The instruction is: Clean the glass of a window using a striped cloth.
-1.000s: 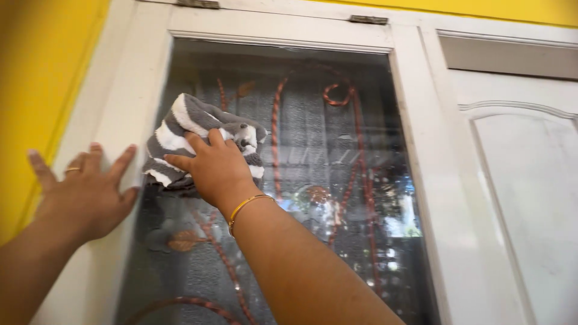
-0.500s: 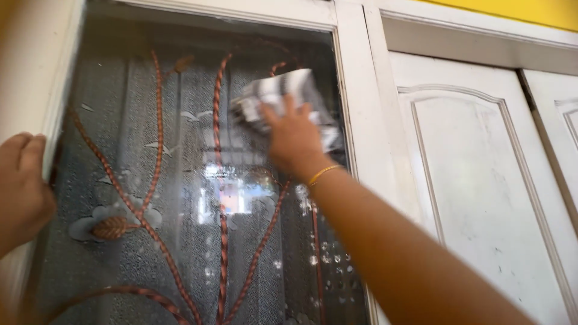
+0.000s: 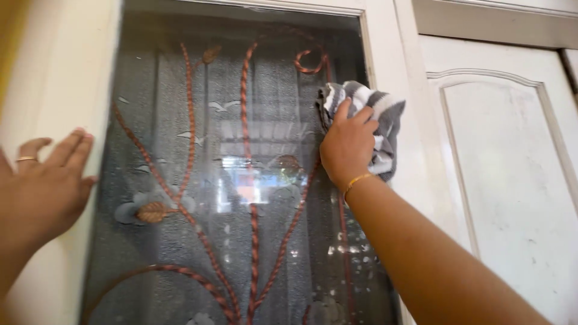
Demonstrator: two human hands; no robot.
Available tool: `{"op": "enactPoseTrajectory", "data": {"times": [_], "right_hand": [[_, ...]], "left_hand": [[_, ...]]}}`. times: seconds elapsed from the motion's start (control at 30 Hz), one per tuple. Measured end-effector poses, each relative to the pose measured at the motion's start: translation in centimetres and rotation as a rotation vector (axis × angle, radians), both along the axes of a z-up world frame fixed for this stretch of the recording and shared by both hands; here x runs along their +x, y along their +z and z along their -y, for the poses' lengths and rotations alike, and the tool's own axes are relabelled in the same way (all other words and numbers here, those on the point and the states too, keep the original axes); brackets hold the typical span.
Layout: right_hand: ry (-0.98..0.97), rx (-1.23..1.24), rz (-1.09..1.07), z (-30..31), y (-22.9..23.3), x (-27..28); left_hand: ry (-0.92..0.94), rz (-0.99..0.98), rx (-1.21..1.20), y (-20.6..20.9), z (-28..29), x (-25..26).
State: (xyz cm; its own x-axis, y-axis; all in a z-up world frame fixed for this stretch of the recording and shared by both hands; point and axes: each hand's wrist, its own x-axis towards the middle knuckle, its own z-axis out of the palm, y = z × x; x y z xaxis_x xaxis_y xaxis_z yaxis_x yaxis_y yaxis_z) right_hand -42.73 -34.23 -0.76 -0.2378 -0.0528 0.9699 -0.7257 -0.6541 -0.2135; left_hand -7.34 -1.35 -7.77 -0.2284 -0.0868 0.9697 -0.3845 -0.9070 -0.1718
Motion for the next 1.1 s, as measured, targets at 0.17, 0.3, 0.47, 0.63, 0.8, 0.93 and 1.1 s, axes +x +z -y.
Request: {"op": "enactPoseTrajectory", "data": {"times": [0.17,0.3,0.47,0.63,0.8,0.93,1.1], "right_hand": [[0.109,0.002,0.067,-3.7,-0.9,3.1],[0.204,-0.075,0.050,-7.4,-0.9,7.0],[0.330,-0.166,-0.052,-14.4,-1.0,11.8],[0.506,-0.222,-0.274,-20.9,-1.6,14.5],[0.605,-0.259,-0.407,-25.0,-3.6,18.9],[0.634,-0.343,-0.429,-25.1,-3.9,20.7],[0.546,-0.467,-0.490,-21.8,-3.9,20.7]], "left_hand": [[0.035,-0.149,0.047,0.6,-1.4,-0.4],[0.016,-0.297,0.119,1.0,-1.9,-2.6],[0.025,-0.403,0.154,1.7,-2.4,-4.6],[0.015,-0.407,0.118,1.7,-1.8,-5.6],[-0.028,-0.455,0.096,1.3,-1.7,-7.0],[-0.103,-0.463,0.077,1.3,-1.4,-5.7],[-0.072,-0.574,0.085,1.5,-1.7,-6.0]]}}
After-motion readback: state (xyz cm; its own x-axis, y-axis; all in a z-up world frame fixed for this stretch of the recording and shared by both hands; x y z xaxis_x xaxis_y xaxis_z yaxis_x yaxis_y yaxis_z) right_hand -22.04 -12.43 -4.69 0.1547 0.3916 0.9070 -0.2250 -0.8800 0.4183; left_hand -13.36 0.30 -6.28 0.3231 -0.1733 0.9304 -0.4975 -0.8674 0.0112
